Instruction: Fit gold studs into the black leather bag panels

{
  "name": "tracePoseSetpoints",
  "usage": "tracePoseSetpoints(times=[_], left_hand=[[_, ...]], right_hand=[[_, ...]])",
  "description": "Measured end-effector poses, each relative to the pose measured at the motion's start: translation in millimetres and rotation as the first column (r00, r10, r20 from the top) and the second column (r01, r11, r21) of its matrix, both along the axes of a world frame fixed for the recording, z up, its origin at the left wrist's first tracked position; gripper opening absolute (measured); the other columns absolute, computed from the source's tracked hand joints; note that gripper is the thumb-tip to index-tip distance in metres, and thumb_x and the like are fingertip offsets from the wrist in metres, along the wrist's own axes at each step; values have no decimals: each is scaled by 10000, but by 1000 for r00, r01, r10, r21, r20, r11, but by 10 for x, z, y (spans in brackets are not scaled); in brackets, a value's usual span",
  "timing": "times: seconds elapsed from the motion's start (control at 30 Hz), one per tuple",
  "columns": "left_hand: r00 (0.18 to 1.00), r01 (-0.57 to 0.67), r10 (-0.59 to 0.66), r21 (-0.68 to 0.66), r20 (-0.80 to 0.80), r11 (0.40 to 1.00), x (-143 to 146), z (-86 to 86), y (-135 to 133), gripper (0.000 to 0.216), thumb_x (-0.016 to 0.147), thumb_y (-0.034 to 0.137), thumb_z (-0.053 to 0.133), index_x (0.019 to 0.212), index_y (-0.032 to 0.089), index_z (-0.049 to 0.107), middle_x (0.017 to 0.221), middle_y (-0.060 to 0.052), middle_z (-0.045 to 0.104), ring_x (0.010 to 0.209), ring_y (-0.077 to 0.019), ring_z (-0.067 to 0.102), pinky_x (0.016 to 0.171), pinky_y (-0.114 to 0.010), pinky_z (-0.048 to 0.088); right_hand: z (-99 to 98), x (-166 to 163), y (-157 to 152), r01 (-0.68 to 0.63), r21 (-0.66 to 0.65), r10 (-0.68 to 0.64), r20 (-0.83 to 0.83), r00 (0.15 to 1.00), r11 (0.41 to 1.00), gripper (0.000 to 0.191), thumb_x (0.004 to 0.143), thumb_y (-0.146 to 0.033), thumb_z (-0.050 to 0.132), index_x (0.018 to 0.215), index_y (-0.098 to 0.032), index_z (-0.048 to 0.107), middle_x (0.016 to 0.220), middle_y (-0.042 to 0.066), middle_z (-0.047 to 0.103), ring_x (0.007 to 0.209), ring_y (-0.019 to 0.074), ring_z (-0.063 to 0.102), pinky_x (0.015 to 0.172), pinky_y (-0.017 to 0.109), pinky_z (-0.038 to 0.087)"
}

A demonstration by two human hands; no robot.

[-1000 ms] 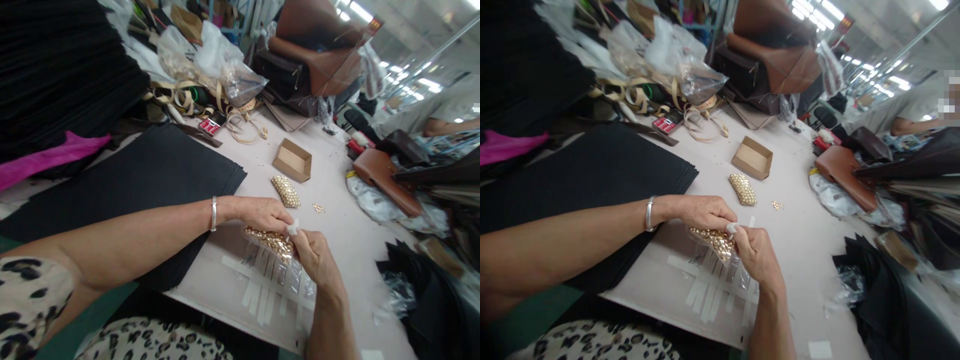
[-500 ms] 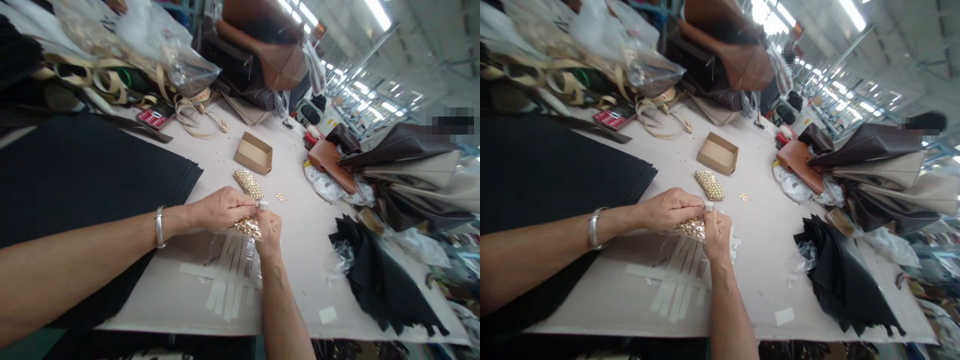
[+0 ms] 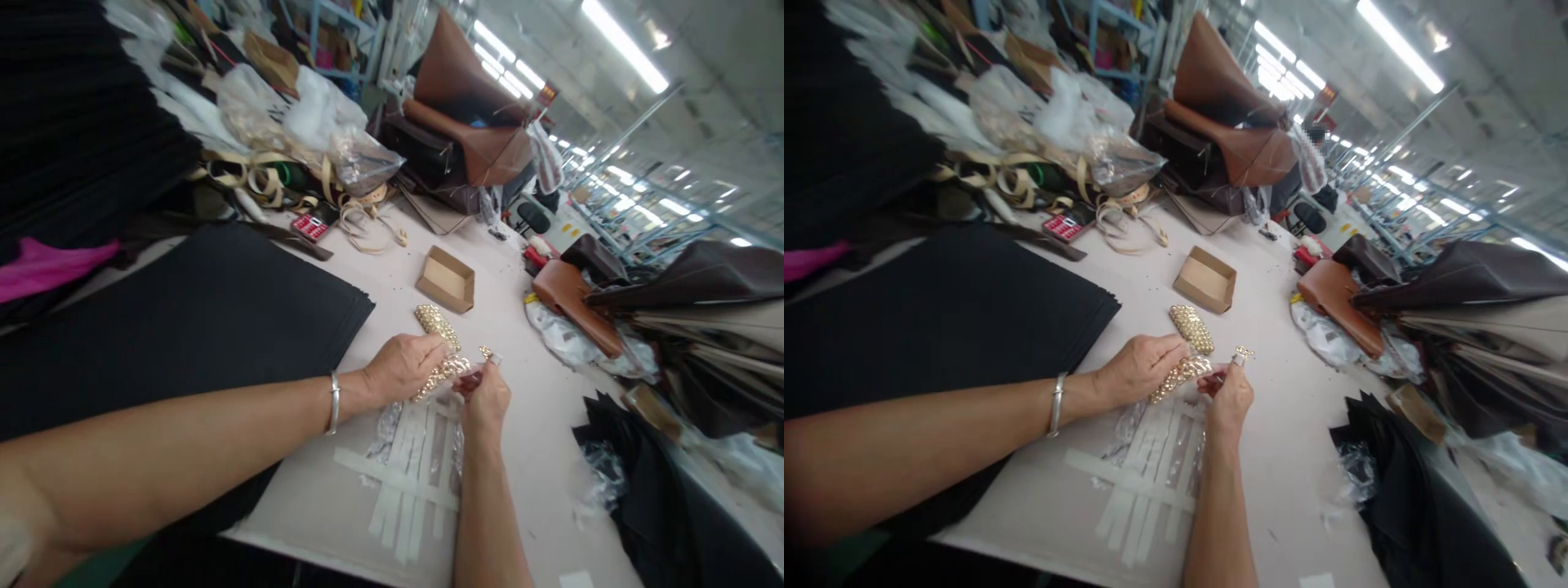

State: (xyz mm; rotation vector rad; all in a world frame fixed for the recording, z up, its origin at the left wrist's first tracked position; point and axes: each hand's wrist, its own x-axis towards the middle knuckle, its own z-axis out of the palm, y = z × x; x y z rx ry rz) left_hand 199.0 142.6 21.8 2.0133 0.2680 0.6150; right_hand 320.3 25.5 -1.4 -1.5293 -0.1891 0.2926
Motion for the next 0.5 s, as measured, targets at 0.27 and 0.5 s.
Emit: tracePoseSetpoints(times=[0.27,0.5], left_hand=[[995,91,-84,-169,52,981,59,-110,-15,312,978,360,433,799,176,610,663,37,532,642,-111,484,630,-240,377],[987,153,-124,-385,98,910,164,-126,-174,401,996,414,373,1028,126,650,900,-46,685,786,-139,616,683,-245,490]], right_hand=[[44,-90,-264,-129,64,137,-135,981,990,437,650,-539,771,809,-155,636,704,34,704,617,175,695,476,244,537],[-25,-525,-329,-297,97,305,-84,949,950,341,844,-497,608,945,-174,649,1002,88,738,975,236,682,728,317,574]])
